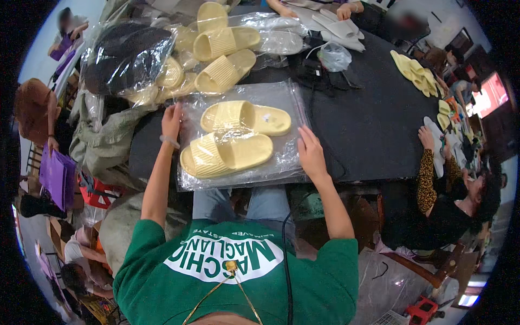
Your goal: Packing pairs of slippers into plastic bags for shipping.
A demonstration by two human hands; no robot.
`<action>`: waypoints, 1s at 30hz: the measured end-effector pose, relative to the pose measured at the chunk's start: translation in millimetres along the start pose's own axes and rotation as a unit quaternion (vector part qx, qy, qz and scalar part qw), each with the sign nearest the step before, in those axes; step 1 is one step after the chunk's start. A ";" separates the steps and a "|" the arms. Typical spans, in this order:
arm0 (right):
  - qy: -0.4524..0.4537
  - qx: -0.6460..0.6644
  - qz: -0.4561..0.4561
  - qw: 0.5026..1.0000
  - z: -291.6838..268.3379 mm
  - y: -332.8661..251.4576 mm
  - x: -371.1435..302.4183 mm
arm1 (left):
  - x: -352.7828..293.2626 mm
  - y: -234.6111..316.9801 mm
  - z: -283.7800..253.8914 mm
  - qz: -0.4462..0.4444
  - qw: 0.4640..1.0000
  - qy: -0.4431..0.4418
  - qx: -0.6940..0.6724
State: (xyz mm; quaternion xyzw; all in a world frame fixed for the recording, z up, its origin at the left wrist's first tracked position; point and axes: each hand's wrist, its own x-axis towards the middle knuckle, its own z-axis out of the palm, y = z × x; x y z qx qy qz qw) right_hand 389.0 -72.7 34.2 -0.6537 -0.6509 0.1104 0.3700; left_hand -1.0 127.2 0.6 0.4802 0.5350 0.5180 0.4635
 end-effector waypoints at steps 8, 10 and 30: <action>0.042 -0.013 0.211 0.977 -25.1 14.4 -29.7 | -143.9 16.7 -51.3 0.061 0.981 0.087 0.162; -0.059 -0.019 0.218 0.974 -27.4 24.6 -24.7 | -175.3 12.3 -56.3 0.047 0.975 0.115 0.185; -0.085 0.089 0.313 0.942 -23.9 -10.4 -46.6 | -210.6 -8.6 -49.2 -0.082 0.996 0.026 -0.012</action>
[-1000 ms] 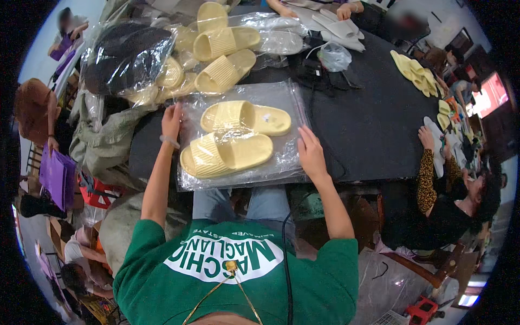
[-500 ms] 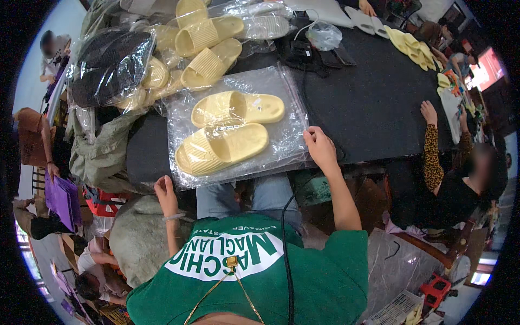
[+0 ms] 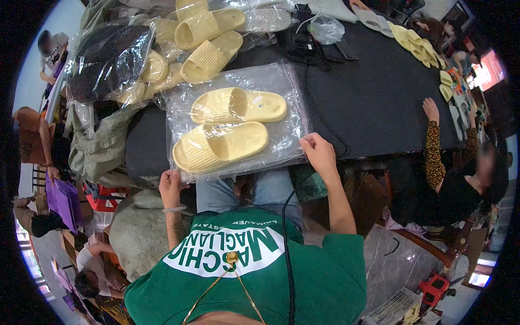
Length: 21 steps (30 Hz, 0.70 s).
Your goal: Packing pairs of slippers into plastic bags for shipping.
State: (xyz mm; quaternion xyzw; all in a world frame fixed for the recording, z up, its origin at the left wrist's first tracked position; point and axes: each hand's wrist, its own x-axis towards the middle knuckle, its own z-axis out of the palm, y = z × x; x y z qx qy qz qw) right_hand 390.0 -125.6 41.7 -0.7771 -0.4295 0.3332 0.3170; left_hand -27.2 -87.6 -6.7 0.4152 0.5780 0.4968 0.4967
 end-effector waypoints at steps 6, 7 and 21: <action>0.154 -0.212 -0.199 0.944 10.0 5.4 -15.6 | -7.4 4.0 -8.7 -0.053 0.998 -0.013 -0.037; 0.138 -0.193 -0.178 0.955 9.8 6.4 -17.6 | -6.4 5.2 -10.0 -0.060 0.998 -0.016 -0.033; 0.119 -0.134 -0.090 0.980 7.3 8.8 -21.9 | 6.6 8.7 18.2 -0.086 0.987 -0.064 -0.120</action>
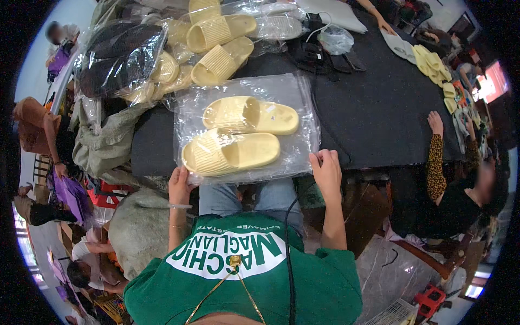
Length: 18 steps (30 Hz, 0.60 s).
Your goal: Packing pairs of slippers into plastic bags for shipping.
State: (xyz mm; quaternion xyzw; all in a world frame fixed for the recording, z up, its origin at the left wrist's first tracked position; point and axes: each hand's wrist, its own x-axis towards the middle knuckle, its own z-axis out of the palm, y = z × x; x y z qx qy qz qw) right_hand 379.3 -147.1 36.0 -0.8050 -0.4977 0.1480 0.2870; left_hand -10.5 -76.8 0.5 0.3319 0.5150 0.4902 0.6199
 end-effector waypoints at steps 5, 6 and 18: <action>0.034 0.007 0.046 0.998 -13.2 4.1 -0.1 | 0.9 -4.8 20.0 -0.018 0.998 -0.034 -0.044; 0.032 0.008 0.041 0.999 -12.7 5.7 -1.1 | -4.6 -7.4 16.7 -0.018 0.998 -0.022 -0.050; -0.069 0.032 0.004 0.997 -0.3 -6.3 10.9 | -16.7 -3.4 10.6 0.160 0.958 0.091 0.220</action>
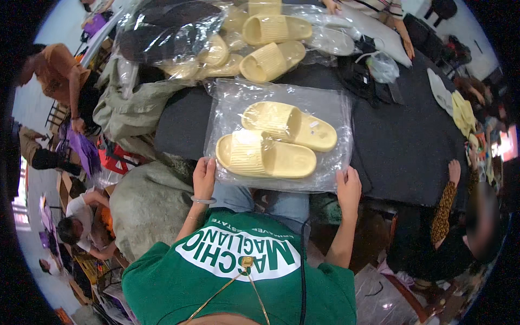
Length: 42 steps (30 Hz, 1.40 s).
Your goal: Packing pairs of slippers into plastic bags for shipping.
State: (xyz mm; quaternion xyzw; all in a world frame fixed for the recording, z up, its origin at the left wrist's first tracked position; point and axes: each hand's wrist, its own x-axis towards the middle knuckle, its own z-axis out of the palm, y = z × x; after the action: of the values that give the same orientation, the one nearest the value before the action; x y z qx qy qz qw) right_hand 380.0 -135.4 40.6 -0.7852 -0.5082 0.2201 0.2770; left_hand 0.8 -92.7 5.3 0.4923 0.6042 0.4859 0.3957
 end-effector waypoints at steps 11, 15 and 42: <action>0.288 -0.157 -0.181 0.927 -1.5 -31.5 -1.2 | -7.4 0.9 -6.8 -0.061 0.993 0.064 0.077; 0.000 0.018 -0.138 0.990 -13.9 -37.9 16.7 | 6.1 24.4 -7.0 0.201 0.888 0.157 0.383; -0.113 -0.099 -0.304 0.941 43.2 -90.7 111.2 | 29.9 -4.5 -8.0 0.269 0.833 -0.058 0.480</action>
State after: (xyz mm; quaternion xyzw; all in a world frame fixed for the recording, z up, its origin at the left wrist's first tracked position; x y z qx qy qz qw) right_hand 334.6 6.0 60.9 -0.5873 -0.7696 0.1610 0.1923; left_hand -13.9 -65.2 2.7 0.7909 0.5810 0.1921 -0.0024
